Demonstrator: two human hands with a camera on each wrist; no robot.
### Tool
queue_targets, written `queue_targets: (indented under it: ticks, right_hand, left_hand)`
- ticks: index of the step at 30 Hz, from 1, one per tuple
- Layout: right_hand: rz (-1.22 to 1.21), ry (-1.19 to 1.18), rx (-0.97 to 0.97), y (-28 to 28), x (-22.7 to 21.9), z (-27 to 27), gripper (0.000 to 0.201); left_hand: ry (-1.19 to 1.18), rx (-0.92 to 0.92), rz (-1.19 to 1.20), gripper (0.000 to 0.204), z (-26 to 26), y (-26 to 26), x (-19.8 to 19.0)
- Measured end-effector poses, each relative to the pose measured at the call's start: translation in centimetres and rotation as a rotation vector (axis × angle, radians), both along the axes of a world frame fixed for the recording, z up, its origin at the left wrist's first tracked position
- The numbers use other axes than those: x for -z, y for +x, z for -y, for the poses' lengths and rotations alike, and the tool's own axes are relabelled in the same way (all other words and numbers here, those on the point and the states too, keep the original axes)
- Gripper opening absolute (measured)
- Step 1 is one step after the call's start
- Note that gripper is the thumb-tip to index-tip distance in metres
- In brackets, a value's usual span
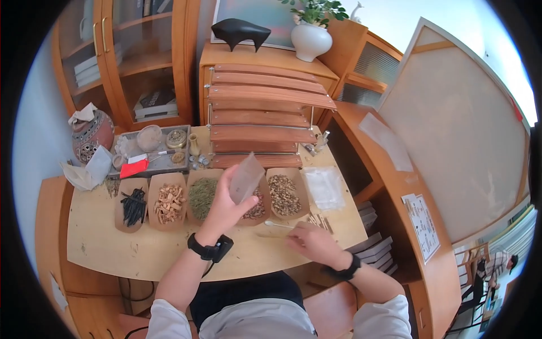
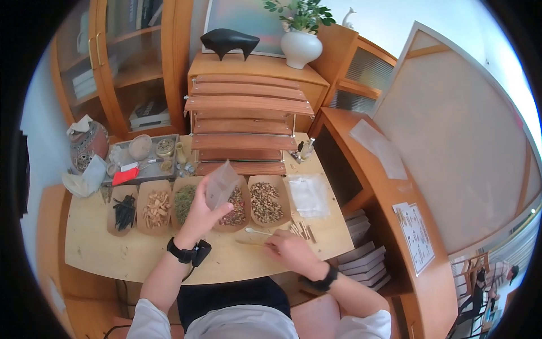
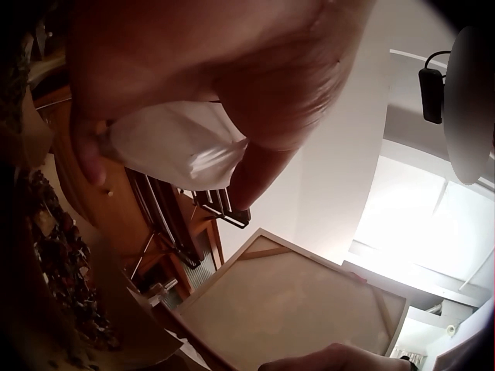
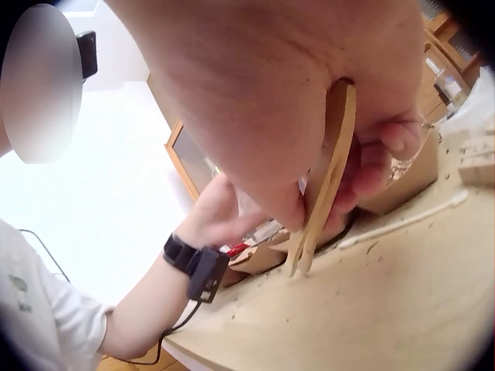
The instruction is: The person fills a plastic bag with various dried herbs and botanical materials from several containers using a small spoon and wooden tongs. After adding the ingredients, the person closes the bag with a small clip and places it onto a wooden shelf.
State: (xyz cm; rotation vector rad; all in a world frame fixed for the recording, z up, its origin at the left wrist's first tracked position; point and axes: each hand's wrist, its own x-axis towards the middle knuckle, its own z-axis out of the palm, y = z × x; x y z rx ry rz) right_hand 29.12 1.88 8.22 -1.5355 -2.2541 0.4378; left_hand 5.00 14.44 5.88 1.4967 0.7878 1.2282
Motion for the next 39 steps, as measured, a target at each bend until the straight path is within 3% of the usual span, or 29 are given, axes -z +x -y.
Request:
queue_targets:
  ticks: [7,11,15,21,27,30,34,37,39]
  right_hand:
    - [-0.049,0.229,0.023,-4.8,4.8,-0.4,0.017]
    - [-0.067,0.299,0.067,-3.0,5.5,0.2,0.016]
    - [-0.084,0.333,0.285,0.6,5.0,0.3,0.012]
    - [0.225,0.318,0.301,2.1,6.9,-0.4,0.011]
    - [0.282,0.368,0.245,2.0,6.9,-0.8,0.012]
    - [0.253,0.336,0.206,3.1,5.7,-0.2,0.011]
    - [0.09,0.149,0.325,3.9,1.2,1.6,0.012]
    - [-0.114,0.144,0.349,6.0,0.0,0.7,0.014]
    - [-0.219,0.096,0.41,7.1,-0.9,-0.4,0.017]
  left_hand:
    - [0.095,-0.052,-0.036,0.081,1.3,-1.5,-3.7]
    - [0.105,-0.099,-0.132,0.084,5.0,-3.7,-5.5]
    - [0.106,-0.129,-0.17,0.086,8.5,-4.7,-4.4]
    - [0.056,-0.07,-0.044,0.081,12.3,-3.5,-2.4]
    - [0.091,-0.043,-0.055,0.084,12.2,-3.1,0.2]
    - [0.112,-0.053,-0.064,0.086,11.6,-3.4,-0.3]
    - [0.14,-0.111,-0.102,0.085,10.2,-3.9,-0.7]
    - [0.17,-0.138,-0.161,0.086,8.6,-3.8,-1.3]
    - [0.27,-0.18,-0.314,0.084,7.7,-3.4,-2.4]
